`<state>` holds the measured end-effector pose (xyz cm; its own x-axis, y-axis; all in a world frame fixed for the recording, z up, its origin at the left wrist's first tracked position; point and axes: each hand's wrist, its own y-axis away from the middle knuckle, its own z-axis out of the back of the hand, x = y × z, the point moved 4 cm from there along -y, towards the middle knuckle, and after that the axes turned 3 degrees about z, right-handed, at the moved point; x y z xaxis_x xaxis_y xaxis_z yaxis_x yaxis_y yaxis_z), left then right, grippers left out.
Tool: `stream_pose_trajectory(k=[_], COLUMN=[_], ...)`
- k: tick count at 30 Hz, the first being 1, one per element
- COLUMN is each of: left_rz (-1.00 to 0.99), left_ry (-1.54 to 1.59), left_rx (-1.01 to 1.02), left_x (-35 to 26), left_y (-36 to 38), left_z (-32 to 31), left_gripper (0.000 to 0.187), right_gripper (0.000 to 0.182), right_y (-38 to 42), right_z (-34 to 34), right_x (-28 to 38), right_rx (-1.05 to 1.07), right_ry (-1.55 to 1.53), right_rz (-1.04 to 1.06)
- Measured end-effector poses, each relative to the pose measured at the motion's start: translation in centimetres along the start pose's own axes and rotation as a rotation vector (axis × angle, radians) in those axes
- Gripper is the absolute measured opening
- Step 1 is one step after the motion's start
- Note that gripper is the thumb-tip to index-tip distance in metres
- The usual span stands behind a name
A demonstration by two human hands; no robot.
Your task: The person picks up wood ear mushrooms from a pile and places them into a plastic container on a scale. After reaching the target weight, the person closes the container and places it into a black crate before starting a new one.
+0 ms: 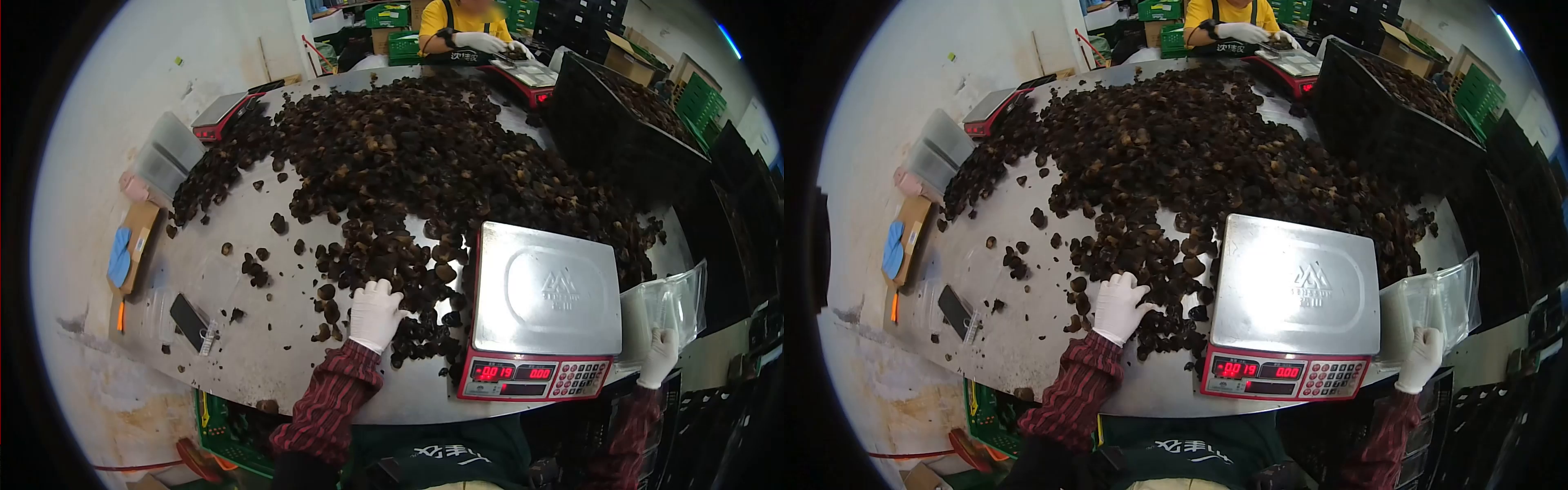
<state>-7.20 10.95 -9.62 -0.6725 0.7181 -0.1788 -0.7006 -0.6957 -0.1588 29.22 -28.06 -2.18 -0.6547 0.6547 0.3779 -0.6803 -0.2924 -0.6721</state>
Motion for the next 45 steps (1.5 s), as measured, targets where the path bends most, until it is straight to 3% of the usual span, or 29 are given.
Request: stream_pose_trajectory(k=[3,7,11,17,23,29,39,41,44,45], left_rz=[0.039,0.014,0.005,-0.013,-0.028,-0.076,0.069,0.041,-0.173,-0.193], left_ry=[-0.043,-0.057,-0.007,0.086,0.099,0.069,0.468,0.428,0.094,0.044], left_rx=[-0.005,0.015,-0.028,0.009,-0.064,-0.088,-0.118,-0.109,-0.062,-0.046], left_x=[1.0,0.6,0.6,1.5,0.7,0.2,2.7,2.4,0.0,-0.5], left_y=[0.0,-0.2,-0.9,-0.9,-0.6,-1.7,0.3,0.4,0.0,-0.4], left_z=[0.2,0.3,-0.5,-1.0,-0.3,-1.8,1.5,1.8,1.3,0.6], left_gripper=[0.035,0.034,0.029,0.017,0.027,0.014,0.008,0.014,0.030,0.025], right_gripper=[0.012,0.012,0.028,0.042,0.024,0.014,0.015,0.016,0.016,0.016], right_y=[0.3,2.4,4.3,3.6,4.0,5.0,5.1,5.2,5.3,5.4], right_z=[2.1,1.5,-0.9,1.7,2.0,2.0,2.4,2.2,1.9,1.8], right_x=[7.1,15.4,19.0,19.9,17.4,16.5,13.7,14.0,14.5,14.7], right_rx=[0.012,0.282,0.563,0.358,0.239,0.192,0.149,0.152,0.161,0.169], right_ry=[-0.158,-0.127,-0.140,-0.207,-0.269,-0.277,-0.300,-0.302,-0.323,-0.341], right_rz=[0.104,0.397,0.539,0.399,0.206,0.102,-0.103,-0.081,-0.046,-0.036])
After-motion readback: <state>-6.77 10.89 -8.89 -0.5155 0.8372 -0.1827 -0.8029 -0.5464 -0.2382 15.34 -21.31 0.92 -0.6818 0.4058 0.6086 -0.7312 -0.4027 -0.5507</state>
